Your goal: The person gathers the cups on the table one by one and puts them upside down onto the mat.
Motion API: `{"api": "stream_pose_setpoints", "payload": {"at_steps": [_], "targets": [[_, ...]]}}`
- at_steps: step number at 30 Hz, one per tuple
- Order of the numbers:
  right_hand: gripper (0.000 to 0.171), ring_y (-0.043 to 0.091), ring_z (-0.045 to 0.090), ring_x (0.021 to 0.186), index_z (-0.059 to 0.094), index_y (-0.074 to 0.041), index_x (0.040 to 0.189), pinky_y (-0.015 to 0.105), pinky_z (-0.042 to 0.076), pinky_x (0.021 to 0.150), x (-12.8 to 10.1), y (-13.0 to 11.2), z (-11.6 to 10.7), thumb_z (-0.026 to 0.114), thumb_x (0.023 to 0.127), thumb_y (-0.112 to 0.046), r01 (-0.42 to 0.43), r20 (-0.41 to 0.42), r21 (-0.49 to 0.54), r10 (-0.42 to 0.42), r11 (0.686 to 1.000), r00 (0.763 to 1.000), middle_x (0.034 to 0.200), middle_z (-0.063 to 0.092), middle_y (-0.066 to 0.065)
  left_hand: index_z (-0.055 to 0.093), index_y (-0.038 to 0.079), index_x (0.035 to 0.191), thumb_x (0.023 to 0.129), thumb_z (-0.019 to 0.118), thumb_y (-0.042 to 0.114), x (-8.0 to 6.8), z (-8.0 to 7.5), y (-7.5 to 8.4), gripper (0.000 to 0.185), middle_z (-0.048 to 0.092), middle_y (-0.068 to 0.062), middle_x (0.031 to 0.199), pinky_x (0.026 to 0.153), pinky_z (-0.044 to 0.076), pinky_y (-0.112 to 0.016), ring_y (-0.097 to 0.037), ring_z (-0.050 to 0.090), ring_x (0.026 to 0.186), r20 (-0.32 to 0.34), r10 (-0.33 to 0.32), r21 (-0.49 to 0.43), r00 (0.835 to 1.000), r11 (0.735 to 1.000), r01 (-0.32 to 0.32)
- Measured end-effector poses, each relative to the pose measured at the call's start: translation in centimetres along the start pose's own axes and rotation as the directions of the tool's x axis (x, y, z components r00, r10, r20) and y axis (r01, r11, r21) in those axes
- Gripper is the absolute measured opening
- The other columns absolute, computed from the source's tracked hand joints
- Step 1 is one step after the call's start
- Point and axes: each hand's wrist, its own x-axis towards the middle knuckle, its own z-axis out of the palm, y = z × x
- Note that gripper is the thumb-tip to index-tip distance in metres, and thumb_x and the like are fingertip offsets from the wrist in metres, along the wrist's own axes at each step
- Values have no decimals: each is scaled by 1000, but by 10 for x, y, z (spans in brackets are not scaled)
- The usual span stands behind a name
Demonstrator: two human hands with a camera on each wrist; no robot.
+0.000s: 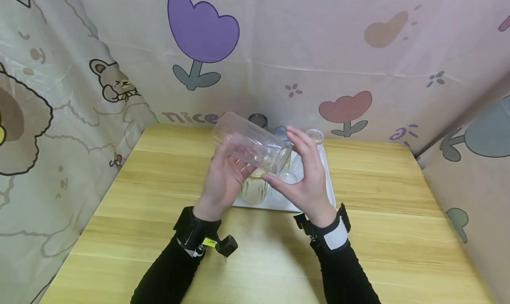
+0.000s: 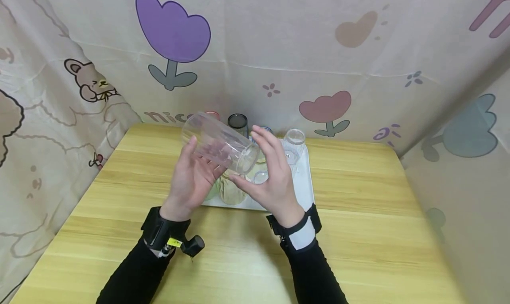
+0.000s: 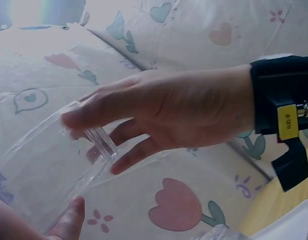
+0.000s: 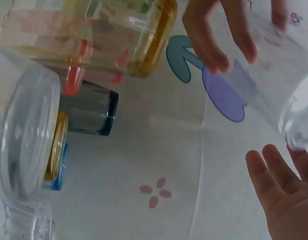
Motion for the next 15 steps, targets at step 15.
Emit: {"api": "stream_pose_setpoints", "payload": {"at_steps": [15], "targets": [[60, 40, 60, 126, 62, 5, 125, 39, 50, 106, -2, 0, 6, 91, 74, -6, 81, 13, -20, -81, 997, 997, 135, 61, 26, 33, 21, 153, 100, 62, 47, -3, 5, -12, 65, 58, -3, 126, 75, 60, -25, -17, 62, 110, 33, -77, -8, 996, 997, 77]]}}
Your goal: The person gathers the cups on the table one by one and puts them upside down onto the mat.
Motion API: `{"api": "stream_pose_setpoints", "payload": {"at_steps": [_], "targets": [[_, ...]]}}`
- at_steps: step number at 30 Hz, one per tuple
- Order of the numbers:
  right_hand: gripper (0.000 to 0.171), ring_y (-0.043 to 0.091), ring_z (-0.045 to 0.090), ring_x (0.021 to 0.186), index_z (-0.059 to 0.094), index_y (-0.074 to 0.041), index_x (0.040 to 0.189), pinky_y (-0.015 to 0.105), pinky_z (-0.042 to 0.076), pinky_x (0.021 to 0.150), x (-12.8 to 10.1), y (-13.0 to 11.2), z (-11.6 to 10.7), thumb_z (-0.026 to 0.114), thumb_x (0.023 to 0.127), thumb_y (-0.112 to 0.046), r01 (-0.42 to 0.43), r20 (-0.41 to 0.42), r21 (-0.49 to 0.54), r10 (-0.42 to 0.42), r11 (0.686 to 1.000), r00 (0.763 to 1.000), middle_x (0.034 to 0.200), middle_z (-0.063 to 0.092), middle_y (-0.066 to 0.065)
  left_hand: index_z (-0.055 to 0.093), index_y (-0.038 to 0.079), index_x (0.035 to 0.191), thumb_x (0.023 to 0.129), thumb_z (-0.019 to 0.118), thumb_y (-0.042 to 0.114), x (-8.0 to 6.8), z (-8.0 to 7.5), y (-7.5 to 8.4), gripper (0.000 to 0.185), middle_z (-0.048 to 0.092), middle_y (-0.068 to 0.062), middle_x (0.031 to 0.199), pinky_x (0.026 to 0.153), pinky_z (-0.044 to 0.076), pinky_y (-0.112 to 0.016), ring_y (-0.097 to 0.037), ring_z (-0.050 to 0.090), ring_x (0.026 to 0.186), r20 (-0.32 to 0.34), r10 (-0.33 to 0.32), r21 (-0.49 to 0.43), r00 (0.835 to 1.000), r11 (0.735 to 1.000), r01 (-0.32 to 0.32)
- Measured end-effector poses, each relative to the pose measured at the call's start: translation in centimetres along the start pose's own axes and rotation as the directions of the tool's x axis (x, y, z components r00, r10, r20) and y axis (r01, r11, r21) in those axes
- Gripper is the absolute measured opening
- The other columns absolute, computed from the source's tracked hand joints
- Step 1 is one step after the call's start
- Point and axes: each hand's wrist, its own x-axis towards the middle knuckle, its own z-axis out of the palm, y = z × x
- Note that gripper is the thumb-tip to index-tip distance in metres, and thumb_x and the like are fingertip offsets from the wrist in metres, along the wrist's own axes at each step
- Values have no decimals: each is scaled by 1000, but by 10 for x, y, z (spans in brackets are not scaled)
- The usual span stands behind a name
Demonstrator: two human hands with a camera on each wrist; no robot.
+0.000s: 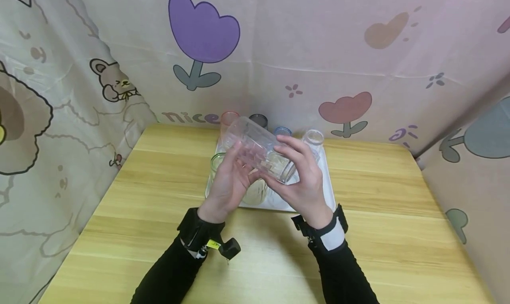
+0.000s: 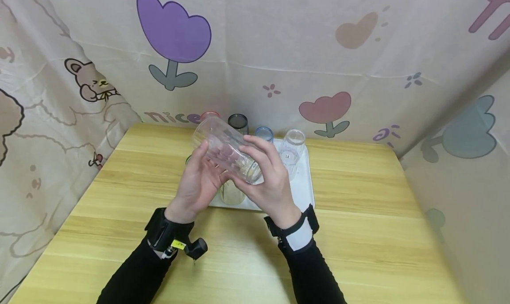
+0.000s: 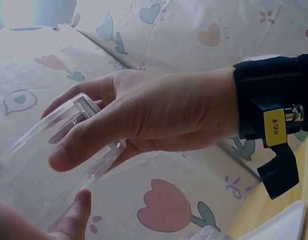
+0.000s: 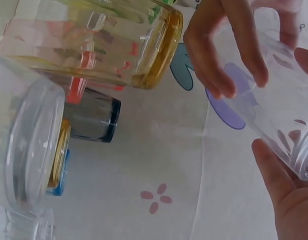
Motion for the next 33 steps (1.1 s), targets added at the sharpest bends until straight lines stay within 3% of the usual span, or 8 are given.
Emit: {"api": "stream_pose_setpoints", "payload": {"at_steps": [8, 14, 17, 20, 24, 28, 31, 33], "targets": [[57, 38, 59, 124, 63, 10, 121, 37, 53, 104, 3, -1, -11, 87, 79, -19, -63, -105, 59, 69, 996, 992, 130, 63, 27, 51, 13, 138, 97, 71, 38, 0, -3, 1, 52, 65, -4, 125, 94, 59, -32, -17, 67, 111, 26, 33, -20, 999, 999, -33], [64, 36, 58, 124, 58, 17, 117, 39, 53, 105, 5, 1, -19, 89, 77, -23, -85, -214, 136, 113, 987, 970, 126, 62, 29, 57, 10, 129, 100, 68, 31, 2, -7, 7, 38, 66, -6, 125, 94, 59, -34, -19, 66, 110, 9, 96, -9, 995, 995, -96], [73, 34, 59, 122, 54, 20, 116, 36, 54, 103, 6, 1, -23, 91, 77, -30, -102, -268, 154, 141, 983, 953, 125, 63, 29, 57, 10, 125, 102, 61, 24, 3, -8, 12, 27, 63, -7, 126, 94, 58, -33, -20, 64, 111, -20, 124, 49, 992, 991, -123], [82, 32, 61, 119, 50, 22, 117, 33, 55, 98, 7, 0, -29, 92, 77, -36, -129, -311, 160, 174, 979, 934, 125, 63, 26, 52, 3, 132, 104, 52, 15, 4, -11, 21, 30, 57, -15, 134, 95, 57, -34, -21, 62, 113, -53, 167, 156, 985, 975, -157], [88, 31, 62, 116, 48, 21, 119, 31, 56, 96, 10, -2, -37, 92, 75, -40, -156, -360, 141, 197, 978, 912, 126, 64, 22, 46, -6, 140, 104, 49, 7, 7, -20, 35, 38, 50, -23, 142, 95, 57, -34, -23, 60, 114, -95, 259, 320, 961, 922, -217], [85, 31, 62, 114, 52, 21, 116, 31, 55, 97, 15, -3, -43, 94, 73, -38, -145, -435, 121, 184, 982, 882, 122, 65, 22, 52, -6, 136, 104, 52, 6, 10, -36, 47, 35, 57, -15, 135, 95, 57, -35, -23, 61, 114, -120, 369, 492, 922, 828, -268], [81, 31, 59, 113, 56, 20, 115, 32, 51, 100, 20, -3, -47, 93, 71, -37, -136, -493, 71, 154, 988, 856, 117, 65, 22, 55, -6, 134, 104, 54, 8, 15, -51, 54, 34, 60, -9, 130, 94, 56, -33, -20, 61, 110, -153, 418, 613, 896, 751, -246], [82, 31, 57, 112, 58, 19, 115, 34, 48, 101, 21, -2, -52, 92, 70, -40, -148, -522, 20, 137, 989, 842, 115, 65, 21, 57, -5, 134, 104, 56, 9, 20, -64, 57, 33, 60, -9, 131, 94, 54, -31, -15, 61, 108, -186, 419, 677, 889, 711, -193]]}}
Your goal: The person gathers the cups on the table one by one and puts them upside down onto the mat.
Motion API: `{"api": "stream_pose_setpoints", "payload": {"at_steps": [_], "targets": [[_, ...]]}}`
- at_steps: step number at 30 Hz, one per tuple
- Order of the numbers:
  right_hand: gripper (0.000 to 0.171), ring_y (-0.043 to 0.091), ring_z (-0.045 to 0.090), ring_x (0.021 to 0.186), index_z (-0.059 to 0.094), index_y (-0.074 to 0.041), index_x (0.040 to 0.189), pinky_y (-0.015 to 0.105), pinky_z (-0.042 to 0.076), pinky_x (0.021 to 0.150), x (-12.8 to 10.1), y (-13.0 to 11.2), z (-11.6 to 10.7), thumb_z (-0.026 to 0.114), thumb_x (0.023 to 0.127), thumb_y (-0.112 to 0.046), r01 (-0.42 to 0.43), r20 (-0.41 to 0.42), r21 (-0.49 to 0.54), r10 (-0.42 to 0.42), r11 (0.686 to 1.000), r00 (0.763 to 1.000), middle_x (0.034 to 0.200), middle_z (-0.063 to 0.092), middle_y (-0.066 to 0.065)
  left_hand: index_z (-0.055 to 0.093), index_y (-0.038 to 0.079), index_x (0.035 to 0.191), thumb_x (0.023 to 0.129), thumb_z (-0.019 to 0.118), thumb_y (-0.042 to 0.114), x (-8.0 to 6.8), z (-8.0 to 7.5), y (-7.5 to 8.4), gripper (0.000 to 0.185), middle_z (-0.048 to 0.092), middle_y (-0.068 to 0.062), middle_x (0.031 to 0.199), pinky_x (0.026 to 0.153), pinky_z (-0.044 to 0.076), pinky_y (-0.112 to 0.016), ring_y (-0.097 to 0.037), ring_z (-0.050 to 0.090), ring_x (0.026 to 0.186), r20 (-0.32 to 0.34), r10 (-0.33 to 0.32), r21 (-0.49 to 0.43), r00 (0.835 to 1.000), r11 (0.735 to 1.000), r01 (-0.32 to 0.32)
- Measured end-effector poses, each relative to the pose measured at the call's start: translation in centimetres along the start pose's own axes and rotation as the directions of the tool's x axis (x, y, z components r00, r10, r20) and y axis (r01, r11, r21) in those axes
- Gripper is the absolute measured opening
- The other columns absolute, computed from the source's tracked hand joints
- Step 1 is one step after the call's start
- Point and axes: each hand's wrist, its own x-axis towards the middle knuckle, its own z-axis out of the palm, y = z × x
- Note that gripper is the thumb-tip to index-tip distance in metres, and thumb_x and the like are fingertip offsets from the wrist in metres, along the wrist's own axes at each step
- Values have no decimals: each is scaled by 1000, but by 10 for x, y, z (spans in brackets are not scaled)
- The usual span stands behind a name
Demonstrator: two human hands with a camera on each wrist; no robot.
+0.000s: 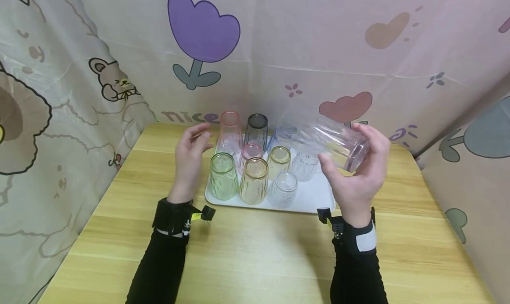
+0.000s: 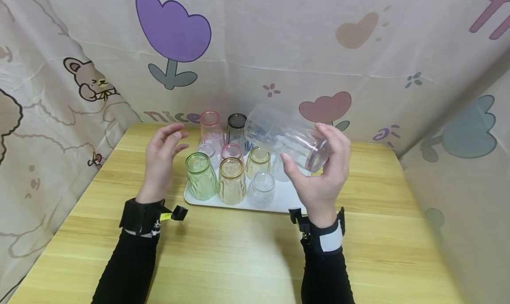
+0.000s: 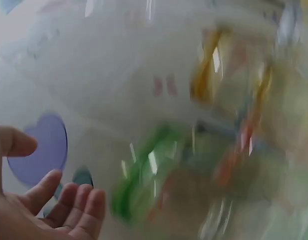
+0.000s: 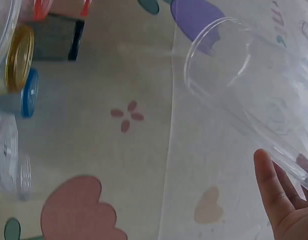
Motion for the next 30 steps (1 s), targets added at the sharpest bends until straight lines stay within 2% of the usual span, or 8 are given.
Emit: {"api": "stream_pose_setpoints", "payload": {"at_steps": [3, 9, 16, 20, 22, 25, 28, 30], "targets": [[83, 30, 57, 111, 58, 17, 119, 29, 51, 98, 3, 4, -6, 92, 70, -40, -8, -33, -39, 7, 999, 999, 115, 63, 19, 57, -6, 135, 105, 57, 12, 11, -14, -11, 35, 59, -13, 135, 96, 50, -28, -12, 59, 106, -24, -66, 116, 998, 991, 68], [80, 29, 57, 113, 60, 13, 127, 26, 44, 98, 10, 8, -20, 87, 68, -34, -29, -86, -122, 19, 992, 996, 115, 61, 14, 53, -4, 142, 107, 51, 16, 25, -38, -38, 40, 52, -18, 148, 109, 44, -41, -29, 52, 128, -10, -203, 296, 979, 935, 197], [73, 20, 62, 103, 57, 13, 132, 14, 52, 81, 15, 11, -38, 85, 72, -16, -85, -13, -151, 84, 985, 996, 119, 60, 8, 48, -4, 148, 109, 40, 17, 32, -51, -69, 45, 46, -25, 153, 116, 37, -57, -42, 44, 140, 93, -346, 565, 934, 790, 237], [69, 8, 58, 104, 64, 2, 135, 13, 48, 86, 18, 14, -54, 86, 71, -10, -115, 116, -305, 156, 946, 981, 122, 58, -9, 47, -7, 147, 109, 37, 16, 33, -53, -81, 46, 47, -29, 151, 118, 35, -58, -45, 43, 141, 144, -396, 668, 907, 715, 207], [70, 5, 53, 111, 67, -5, 136, 16, 42, 90, 19, 16, -61, 88, 69, -8, -112, 184, -386, 195, 916, 963, 123, 57, -13, 47, -8, 147, 109, 37, 16, 33, -53, -86, 45, 48, -30, 150, 119, 34, -57, -46, 43, 141, 155, -407, 706, 900, 683, 187], [74, 4, 50, 114, 69, -14, 138, 18, 36, 92, 20, 17, -66, 92, 67, -7, -102, 279, -489, 266, 867, 923, 124, 62, -4, 48, -8, 146, 109, 38, 16, 32, -53, -92, 45, 50, -31, 148, 118, 36, -56, -46, 45, 140, 165, -412, 740, 896, 653, 164], [79, 12, 53, 114, 67, -22, 142, 18, 35, 89, 20, 15, -69, 94, 69, -6, -126, 358, -550, 369, 826, 858, 128, 63, 9, 49, -7, 146, 110, 39, 17, 31, -51, -96, 44, 53, -30, 144, 116, 39, -56, -45, 49, 136, 175, -418, 749, 891, 644, 155], [80, 20, 55, 116, 63, -27, 145, 23, 36, 88, 21, 14, -70, 94, 73, -10, -146, 410, -585, 446, 798, 795, 130, 61, 12, 49, -7, 146, 109, 41, 18, 30, -50, -96, 45, 54, -29, 142, 114, 41, -57, -44, 51, 133, 183, -422, 748, 888, 646, 153]]}}
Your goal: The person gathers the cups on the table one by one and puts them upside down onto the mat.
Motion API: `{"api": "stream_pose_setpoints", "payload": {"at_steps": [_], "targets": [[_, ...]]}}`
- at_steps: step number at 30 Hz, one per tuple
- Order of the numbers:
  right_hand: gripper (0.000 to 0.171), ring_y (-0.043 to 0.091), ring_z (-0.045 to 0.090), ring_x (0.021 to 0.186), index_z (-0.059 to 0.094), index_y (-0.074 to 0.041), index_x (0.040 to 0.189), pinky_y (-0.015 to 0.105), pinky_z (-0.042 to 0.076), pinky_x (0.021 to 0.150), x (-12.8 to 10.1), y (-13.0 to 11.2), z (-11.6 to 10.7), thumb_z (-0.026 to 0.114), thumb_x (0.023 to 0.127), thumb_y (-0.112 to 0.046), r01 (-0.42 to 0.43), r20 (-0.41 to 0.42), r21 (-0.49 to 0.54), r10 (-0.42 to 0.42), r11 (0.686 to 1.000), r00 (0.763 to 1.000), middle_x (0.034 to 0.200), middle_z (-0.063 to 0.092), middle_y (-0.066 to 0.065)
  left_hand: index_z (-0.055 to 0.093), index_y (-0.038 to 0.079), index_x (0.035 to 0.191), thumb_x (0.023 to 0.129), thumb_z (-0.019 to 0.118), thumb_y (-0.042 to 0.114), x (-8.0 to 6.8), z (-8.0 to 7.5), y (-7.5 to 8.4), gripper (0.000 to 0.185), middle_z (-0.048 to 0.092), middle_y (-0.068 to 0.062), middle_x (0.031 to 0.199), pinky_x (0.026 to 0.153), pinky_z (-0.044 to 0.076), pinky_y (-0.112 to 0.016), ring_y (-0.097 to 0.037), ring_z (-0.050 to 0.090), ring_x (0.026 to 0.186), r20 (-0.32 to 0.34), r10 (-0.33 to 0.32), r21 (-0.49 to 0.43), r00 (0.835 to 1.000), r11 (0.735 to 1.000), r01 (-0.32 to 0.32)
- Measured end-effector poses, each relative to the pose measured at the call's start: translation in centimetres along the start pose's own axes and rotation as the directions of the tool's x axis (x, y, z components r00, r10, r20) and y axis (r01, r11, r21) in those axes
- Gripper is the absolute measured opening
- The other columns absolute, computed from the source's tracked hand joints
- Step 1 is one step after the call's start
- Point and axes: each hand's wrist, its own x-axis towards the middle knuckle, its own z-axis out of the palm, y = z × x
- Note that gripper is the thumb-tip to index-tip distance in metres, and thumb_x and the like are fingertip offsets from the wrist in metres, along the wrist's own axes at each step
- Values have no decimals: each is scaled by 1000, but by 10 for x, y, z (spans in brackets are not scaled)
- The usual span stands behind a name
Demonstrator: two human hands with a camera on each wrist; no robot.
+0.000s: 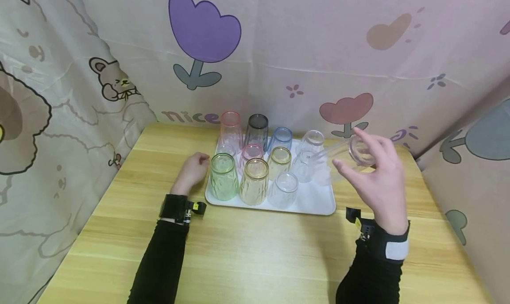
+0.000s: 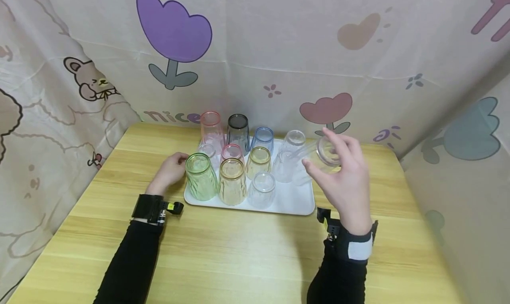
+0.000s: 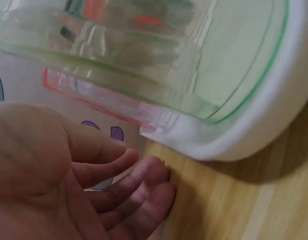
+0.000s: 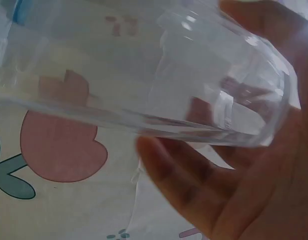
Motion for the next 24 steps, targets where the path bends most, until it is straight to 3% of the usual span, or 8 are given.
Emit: {"api": "stream_pose_setpoints", "payload": {"at_steps": [3, 6, 9, 16, 24], "targets": [[78, 31, 56, 117, 59, -30, 149, 36, 41, 89, 0, 1, 0, 91, 79, -18, -38, 147, -35, 43, 999, 988, 133, 59, 13, 49, -6, 146, 109, 42, 18, -1, 2, 2, 45, 56, -28, 141, 111, 44, -56, -42, 54, 130, 14, 5, -2, 1000, 1000, -5], [75, 35, 57, 115, 57, -26, 150, 50, 45, 87, 1, 6, 2, 89, 83, -24, -50, 270, -74, 68, 996, 960, 136, 57, 13, 48, -6, 147, 108, 43, 17, -2, 4, 3, 45, 56, -28, 141, 111, 45, -56, -42, 55, 129, 26, 7, -6, 1000, 1000, -6], [72, 35, 59, 110, 56, -22, 150, 55, 48, 87, 2, 13, 5, 87, 84, -27, -41, 359, -120, 81, 992, 930, 135, 58, 13, 48, -6, 146, 107, 47, 15, -2, 6, 4, 45, 57, -28, 140, 110, 45, -55, -43, 55, 130, 32, 2, -23, 1000, 1000, -2], [67, 39, 63, 108, 57, -14, 144, 60, 51, 89, 6, 28, 14, 86, 85, -29, -44, 490, -148, 112, 988, 864, 137, 59, 16, 51, -5, 145, 101, 61, 18, -2, 7, 4, 50, 61, -26, 136, 111, 45, -53, -42, 57, 127, 16, -7, -32, 1000, 999, 8], [67, 42, 63, 112, 58, -9, 140, 62, 51, 93, 10, 38, 27, 88, 83, -28, -84, 593, -155, 161, 984, 789, 142, 56, 21, 52, -6, 143, 99, 57, 9, -1, 8, 4, 47, 61, -26, 134, 110, 46, -52, -42, 57, 126, 14, 0, -29, 1000, 1000, 0]]}}
